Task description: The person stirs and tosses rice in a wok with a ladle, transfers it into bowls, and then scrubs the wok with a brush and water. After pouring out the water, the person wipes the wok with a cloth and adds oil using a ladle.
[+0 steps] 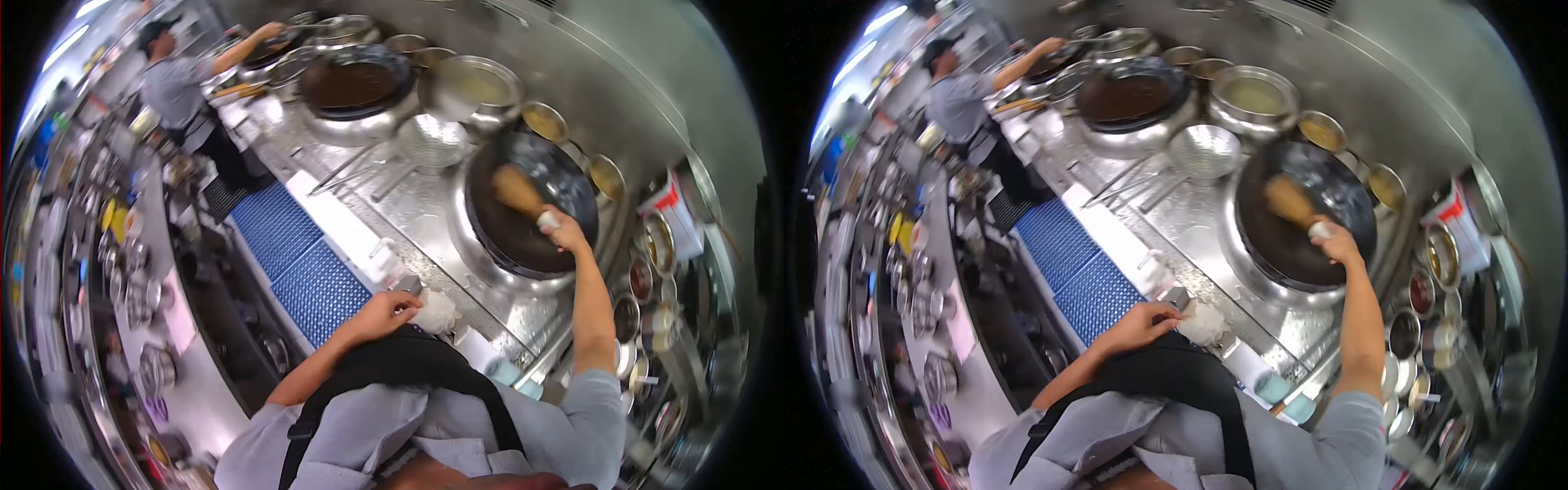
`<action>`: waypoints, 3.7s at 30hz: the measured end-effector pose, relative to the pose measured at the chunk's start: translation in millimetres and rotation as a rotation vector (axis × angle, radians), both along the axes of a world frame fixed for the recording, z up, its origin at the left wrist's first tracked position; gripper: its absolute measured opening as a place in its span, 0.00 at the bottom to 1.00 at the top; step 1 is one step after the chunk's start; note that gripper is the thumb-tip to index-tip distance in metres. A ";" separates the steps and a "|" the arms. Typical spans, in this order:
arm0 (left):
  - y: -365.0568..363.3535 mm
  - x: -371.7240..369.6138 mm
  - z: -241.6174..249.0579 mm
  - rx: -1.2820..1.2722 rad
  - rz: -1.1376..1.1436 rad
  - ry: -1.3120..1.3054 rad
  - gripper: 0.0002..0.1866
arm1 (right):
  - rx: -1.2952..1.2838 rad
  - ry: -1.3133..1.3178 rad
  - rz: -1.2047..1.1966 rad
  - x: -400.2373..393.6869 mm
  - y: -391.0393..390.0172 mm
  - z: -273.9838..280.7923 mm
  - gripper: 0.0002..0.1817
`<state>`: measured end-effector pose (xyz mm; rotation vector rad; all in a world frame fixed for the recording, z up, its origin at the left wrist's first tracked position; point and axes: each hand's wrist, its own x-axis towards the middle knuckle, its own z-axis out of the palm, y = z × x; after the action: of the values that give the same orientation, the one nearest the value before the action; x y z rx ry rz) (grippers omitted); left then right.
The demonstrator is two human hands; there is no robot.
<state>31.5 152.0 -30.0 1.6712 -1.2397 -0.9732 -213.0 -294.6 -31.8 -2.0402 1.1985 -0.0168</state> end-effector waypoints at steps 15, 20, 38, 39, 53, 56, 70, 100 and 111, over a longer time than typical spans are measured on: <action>263.9 28.9 -354.1 1.039 0.375 -0.441 0.17 | -0.140 0.256 -0.042 -123.9 40.6 49.1 0.37; 344.2 -1.5 -303.3 1.403 0.211 0.053 0.07 | -0.333 -0.470 -0.627 -169.3 61.1 2.7 0.37; 239.2 49.5 -317.2 0.525 0.459 -0.379 0.18 | -0.401 -0.038 -0.671 -134.2 320.7 -120.8 0.37; 246.8 49.8 -321.7 0.494 0.498 -0.385 0.18 | -0.425 0.056 -0.612 -152.5 312.0 -135.2 0.39; 432.6 -92.1 -367.7 0.883 0.482 -0.189 0.16 | 0.494 0.270 0.168 17.5 405.4 -157.3 0.28; 474.4 -130.5 -370.4 0.890 0.398 -0.356 0.15 | 0.673 0.103 0.062 57.4 399.2 -183.6 0.27; 415.2 -213.7 -326.3 0.948 0.928 -0.066 0.18 | 0.965 0.124 0.386 124.7 355.8 -264.3 0.26; 492.0 -213.6 -370.8 0.843 0.890 0.027 0.26 | 1.020 -0.239 0.073 79.4 405.6 -282.5 0.23; 495.6 -77.7 -418.5 0.691 0.801 -0.021 0.23 | 0.876 0.174 -0.090 -89.6 422.2 -320.8 0.14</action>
<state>-46.2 647.5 -448.5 2.4157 -0.1302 -0.8928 -302.6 127.6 -352.6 -1.2312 1.1220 0.5549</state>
